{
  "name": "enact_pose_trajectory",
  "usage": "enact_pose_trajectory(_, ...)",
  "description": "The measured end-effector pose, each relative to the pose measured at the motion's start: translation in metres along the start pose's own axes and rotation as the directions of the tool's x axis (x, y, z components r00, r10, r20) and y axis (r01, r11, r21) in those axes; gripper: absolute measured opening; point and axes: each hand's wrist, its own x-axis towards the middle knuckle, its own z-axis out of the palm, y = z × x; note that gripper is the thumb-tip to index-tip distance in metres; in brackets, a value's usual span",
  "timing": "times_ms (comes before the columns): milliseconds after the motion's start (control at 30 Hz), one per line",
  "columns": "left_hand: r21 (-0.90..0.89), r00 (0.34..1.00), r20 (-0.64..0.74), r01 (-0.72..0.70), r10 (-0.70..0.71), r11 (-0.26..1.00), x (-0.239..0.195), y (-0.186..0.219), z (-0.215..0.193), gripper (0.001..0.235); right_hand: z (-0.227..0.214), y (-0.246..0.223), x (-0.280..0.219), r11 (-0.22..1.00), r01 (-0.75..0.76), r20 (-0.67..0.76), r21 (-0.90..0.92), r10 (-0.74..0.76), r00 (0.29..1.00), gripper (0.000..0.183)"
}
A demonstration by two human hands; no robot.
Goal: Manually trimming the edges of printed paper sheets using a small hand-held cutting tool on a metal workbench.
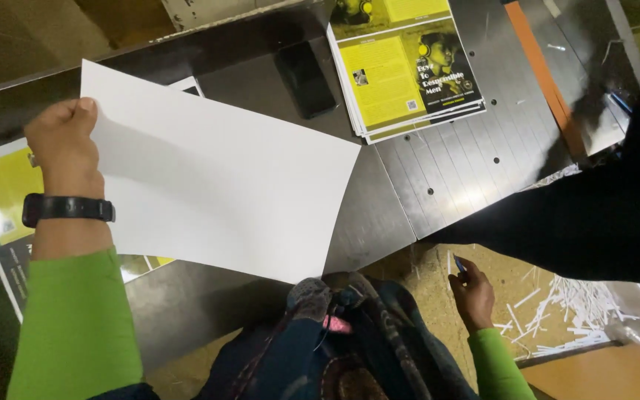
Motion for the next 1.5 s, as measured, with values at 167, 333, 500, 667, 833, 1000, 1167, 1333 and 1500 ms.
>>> enact_pose_trajectory(167,-0.022,0.997,-0.06,0.047,-0.048,0.999,-0.017,-0.008,-0.015,0.005,0.006,0.004,0.007,0.991,0.123,-0.065,0.052,-0.12,0.991,0.052)
enact_pose_trajectory(333,-0.061,0.991,-0.106,0.073,-0.079,0.995,-0.014,-0.061,-0.041,0.004,0.016,0.003,0.016,0.927,0.265,-0.261,0.265,-0.196,0.945,0.021)
enact_pose_trajectory(500,0.014,0.957,-0.13,0.263,-0.259,0.965,-0.066,-0.05,-0.062,0.007,0.014,-0.034,0.009,0.854,0.472,-0.319,0.221,-0.394,0.862,0.037)
enact_pose_trajectory(667,0.052,0.857,-0.171,0.501,-0.486,0.864,-0.111,-0.021,-0.074,0.012,0.02,-0.068,0.004,0.814,0.533,-0.235,0.23,-0.485,0.843,0.038)
enact_pose_trajectory(833,0.032,0.873,-0.056,0.487,-0.485,0.873,-0.124,-0.055,-0.092,0.029,0.021,-0.093,-0.003,0.732,0.631,-0.217,0.257,-0.592,0.776,0.033)
enact_pose_trajectory(1000,0.19,0.952,-0.112,0.301,-0.284,0.935,-0.107,-0.149,-0.108,0.024,0.052,-0.091,0.014,0.704,0.616,-0.096,0.354,-0.628,0.773,0.021)
enact_pose_trajectory(1167,0.046,0.985,0.115,0.124,-0.129,0.991,-0.128,-0.053,-0.086,0.024,0.055,-0.139,0.001,0.483,0.808,-0.179,0.339,-0.81,0.559,0.027)
enact_pose_trajectory(1333,-0.024,0.961,0.132,0.248,-0.243,0.968,-0.134,-0.086,-0.067,0.03,0.052,-0.177,-0.026,0.485,0.801,-0.154,0.351,-0.814,0.561,0.031)
enact_pose_trajectory(1500,-0.071,0.94,0.167,0.312,-0.297,0.947,-0.149,-0.074,-0.1,0.032,0.053,-0.19,-0.035,0.449,0.82,-0.144,0.354,-0.84,0.523,0.032)
